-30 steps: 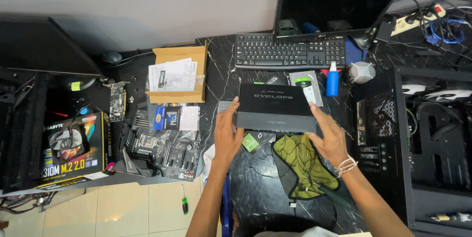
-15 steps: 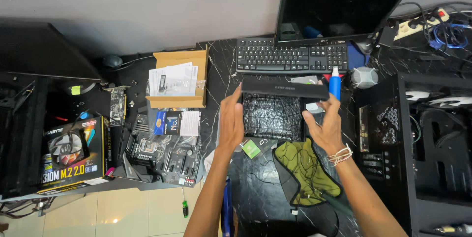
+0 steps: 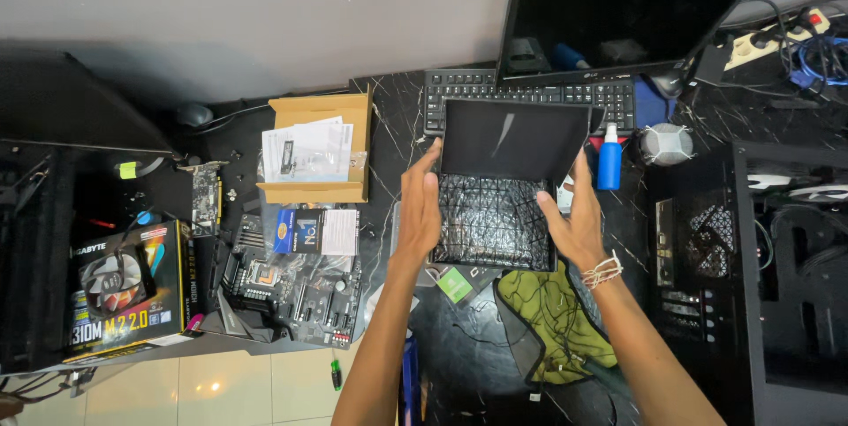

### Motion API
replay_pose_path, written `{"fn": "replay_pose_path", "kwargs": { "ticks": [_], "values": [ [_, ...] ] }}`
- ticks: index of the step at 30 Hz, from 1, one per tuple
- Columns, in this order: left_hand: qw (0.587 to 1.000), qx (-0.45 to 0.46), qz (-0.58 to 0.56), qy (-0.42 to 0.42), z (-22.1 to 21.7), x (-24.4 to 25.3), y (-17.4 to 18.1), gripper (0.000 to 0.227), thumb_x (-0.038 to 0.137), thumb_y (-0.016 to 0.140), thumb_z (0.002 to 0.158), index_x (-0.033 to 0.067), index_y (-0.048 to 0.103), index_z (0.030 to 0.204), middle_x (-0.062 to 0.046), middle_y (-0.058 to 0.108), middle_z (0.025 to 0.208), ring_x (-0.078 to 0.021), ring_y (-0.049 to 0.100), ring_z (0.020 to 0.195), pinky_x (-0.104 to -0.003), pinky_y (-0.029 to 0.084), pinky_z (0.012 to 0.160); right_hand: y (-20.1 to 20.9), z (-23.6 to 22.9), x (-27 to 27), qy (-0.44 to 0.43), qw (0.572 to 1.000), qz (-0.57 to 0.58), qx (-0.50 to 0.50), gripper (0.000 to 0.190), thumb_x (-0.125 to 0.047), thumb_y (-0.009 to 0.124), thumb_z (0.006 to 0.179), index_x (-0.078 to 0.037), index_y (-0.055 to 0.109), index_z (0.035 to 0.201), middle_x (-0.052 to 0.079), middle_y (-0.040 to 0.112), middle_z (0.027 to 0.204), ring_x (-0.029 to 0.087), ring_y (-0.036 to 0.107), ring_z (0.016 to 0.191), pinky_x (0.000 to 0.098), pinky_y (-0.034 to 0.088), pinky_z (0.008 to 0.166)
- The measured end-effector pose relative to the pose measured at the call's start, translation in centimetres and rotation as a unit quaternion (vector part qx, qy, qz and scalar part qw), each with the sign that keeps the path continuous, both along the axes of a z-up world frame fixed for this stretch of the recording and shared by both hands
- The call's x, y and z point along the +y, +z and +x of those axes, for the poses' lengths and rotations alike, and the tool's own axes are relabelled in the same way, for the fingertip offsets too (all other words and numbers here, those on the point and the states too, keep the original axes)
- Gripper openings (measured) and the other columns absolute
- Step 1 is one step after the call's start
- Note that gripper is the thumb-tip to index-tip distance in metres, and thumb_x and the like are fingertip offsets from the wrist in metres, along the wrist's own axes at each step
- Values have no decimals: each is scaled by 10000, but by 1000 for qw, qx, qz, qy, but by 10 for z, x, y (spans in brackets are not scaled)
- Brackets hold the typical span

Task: The person unpacks a graphics card from a box and installs it into a PCIe slot on the motherboard inside a computer case. They then use a screwdriver to secure the graphics card to the case.

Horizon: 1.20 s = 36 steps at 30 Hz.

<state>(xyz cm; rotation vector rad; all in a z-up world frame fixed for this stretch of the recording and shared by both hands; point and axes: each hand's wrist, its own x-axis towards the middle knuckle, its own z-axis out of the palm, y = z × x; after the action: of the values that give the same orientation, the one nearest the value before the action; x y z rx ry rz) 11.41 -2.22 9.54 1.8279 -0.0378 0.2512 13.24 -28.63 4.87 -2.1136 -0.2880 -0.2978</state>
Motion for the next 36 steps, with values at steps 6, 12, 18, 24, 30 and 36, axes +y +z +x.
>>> {"fn": "replay_pose_path", "kwargs": {
  "ticks": [6,12,18,24,30,36],
  "values": [
    [1000,27,2,-3,15,-1,-11,539,353,208,1191,78,455,1583,-142,459,1653,-341,410,1574,-463,278,1340,20,15,12,-10,997,-9,77,884,-139,623,1062,-54,73,1749,371,358,1689,557,427,1492,582,493,1132],
    [999,35,-21,-8,26,0,-21,563,348,183,1197,67,444,1609,-171,453,1657,-366,404,1573,-475,269,1345,23,33,17,-30,990,-12,135,820,-229,529,1105,-161,45,1763,388,428,1643,591,571,1336,605,527,1091],
    [992,123,-35,3,29,3,-33,620,428,167,1189,155,483,1648,-86,495,1658,-278,369,1589,-408,215,1355,25,42,26,-51,972,-26,229,749,-359,455,1116,-195,137,1775,347,415,1669,528,445,1499,586,391,1225],
    [982,184,-28,28,29,0,-33,623,459,166,1175,230,509,1643,-86,523,1617,-283,434,1548,-415,252,1357,38,40,35,-57,963,-25,261,751,-411,411,1115,-189,132,1775,332,377,1696,507,411,1532,580,348,1256],
    [989,137,14,49,25,-4,-29,507,363,423,1162,183,517,1626,-59,593,1575,-259,474,1499,-446,349,1301,61,31,40,-71,955,-24,288,760,-474,360,1114,-182,126,1775,314,332,1728,481,370,1571,572,297,1293],
    [980,-67,115,144,0,-20,-45,414,194,667,1042,127,605,1445,-66,632,1502,-261,485,1377,-471,391,1213,7,4,3,-104,979,47,171,708,-263,682,1068,-6,355,1640,311,568,1552,442,631,1342,534,523,1056]
  ]
}}
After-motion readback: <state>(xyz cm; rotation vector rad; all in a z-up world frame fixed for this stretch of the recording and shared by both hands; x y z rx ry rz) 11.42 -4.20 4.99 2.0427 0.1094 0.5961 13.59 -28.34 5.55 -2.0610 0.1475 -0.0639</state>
